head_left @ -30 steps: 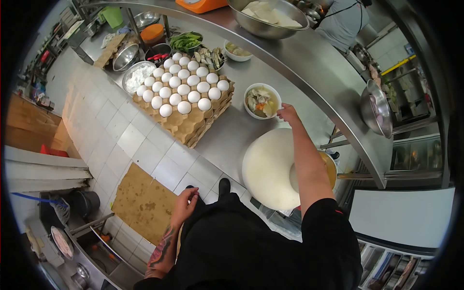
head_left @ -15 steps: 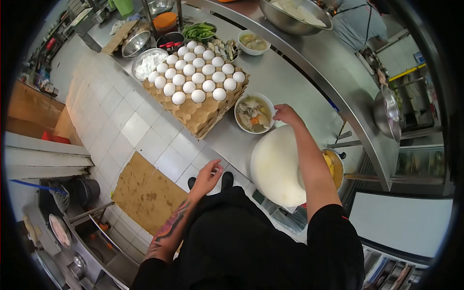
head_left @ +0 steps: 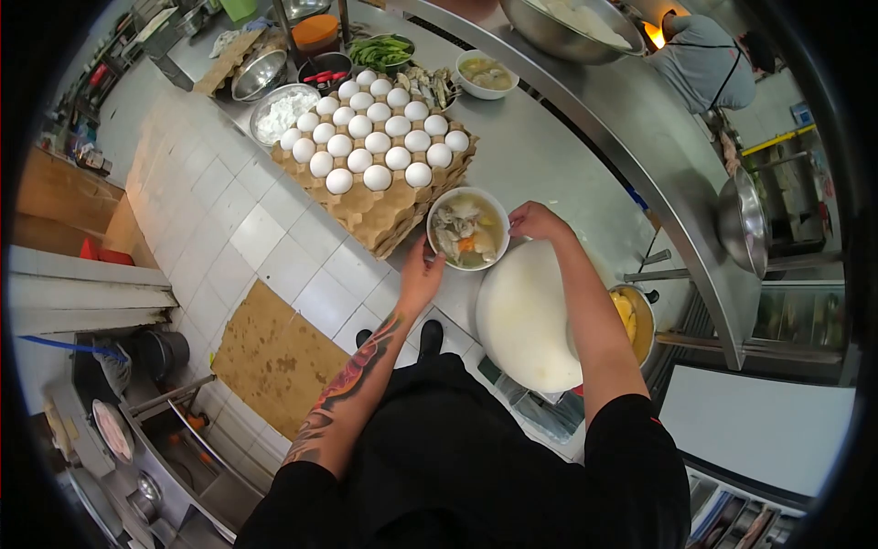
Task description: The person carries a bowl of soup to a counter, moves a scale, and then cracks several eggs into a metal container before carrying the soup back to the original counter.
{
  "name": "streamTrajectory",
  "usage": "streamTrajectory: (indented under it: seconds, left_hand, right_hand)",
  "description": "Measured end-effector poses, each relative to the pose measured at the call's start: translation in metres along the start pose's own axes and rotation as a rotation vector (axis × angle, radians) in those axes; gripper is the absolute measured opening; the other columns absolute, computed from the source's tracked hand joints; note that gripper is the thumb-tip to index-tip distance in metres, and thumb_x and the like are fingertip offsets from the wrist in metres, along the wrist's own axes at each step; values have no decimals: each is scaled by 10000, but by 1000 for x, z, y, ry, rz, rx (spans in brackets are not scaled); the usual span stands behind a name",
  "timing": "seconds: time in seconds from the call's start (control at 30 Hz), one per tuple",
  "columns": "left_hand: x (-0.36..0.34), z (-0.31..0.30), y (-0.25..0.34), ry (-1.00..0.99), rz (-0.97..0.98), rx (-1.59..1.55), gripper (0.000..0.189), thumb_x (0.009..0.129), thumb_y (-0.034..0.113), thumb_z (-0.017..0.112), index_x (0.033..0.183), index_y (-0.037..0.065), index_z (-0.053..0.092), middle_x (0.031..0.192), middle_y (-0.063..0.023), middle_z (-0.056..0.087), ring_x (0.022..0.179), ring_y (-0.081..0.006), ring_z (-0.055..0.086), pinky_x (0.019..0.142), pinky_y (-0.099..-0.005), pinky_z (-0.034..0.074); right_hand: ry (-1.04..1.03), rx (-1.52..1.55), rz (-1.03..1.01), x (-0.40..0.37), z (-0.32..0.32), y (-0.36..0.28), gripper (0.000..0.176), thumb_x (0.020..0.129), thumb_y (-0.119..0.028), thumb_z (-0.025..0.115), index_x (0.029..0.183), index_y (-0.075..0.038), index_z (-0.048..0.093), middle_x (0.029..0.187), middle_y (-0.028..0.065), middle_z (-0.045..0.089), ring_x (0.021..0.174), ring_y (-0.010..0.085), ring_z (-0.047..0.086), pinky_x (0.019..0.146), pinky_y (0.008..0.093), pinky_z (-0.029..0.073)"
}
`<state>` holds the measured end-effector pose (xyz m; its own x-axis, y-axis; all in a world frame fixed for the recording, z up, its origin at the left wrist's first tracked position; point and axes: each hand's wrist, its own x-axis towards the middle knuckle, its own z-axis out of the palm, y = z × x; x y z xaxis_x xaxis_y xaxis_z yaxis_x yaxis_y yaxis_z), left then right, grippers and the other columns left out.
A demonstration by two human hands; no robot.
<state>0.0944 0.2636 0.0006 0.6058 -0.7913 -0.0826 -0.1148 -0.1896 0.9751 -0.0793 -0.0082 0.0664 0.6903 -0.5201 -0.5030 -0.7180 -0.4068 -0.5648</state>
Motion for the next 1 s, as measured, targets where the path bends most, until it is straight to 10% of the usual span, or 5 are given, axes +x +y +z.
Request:
streamTrajectory:
  seconds: [0.23,0.47,1.0]
  left_hand:
    - [-1,-18,-19,-15,59,-64,596,886,149,696,1425,36,468,998,-103,657,720,-139,643,584,-284,546]
    - [-12,-24,-26,-9,73,-22,573,895,148,704,1409,27,484,1006,-103,654,740,-138,648,635,-271,539]
    - [-28,-48,-20,-66,-369,12,599,814,528,769,942,-39,625,729,-74,640,655,-163,623,629,-296,503]
  right_hand:
    - [-109,-94,22,-2,-1,-5,234,829,-142,733,1047,-65,763,912,62,761,801,162,686,784,320,544]
    - [227,11,-166,13,13,-38,143,825,-136,720,938,-56,755,866,99,741,775,199,688,747,327,547]
    - [241,-186,13,16,33,-50,126,719,-76,649,812,-137,709,823,86,714,804,273,687,715,395,542]
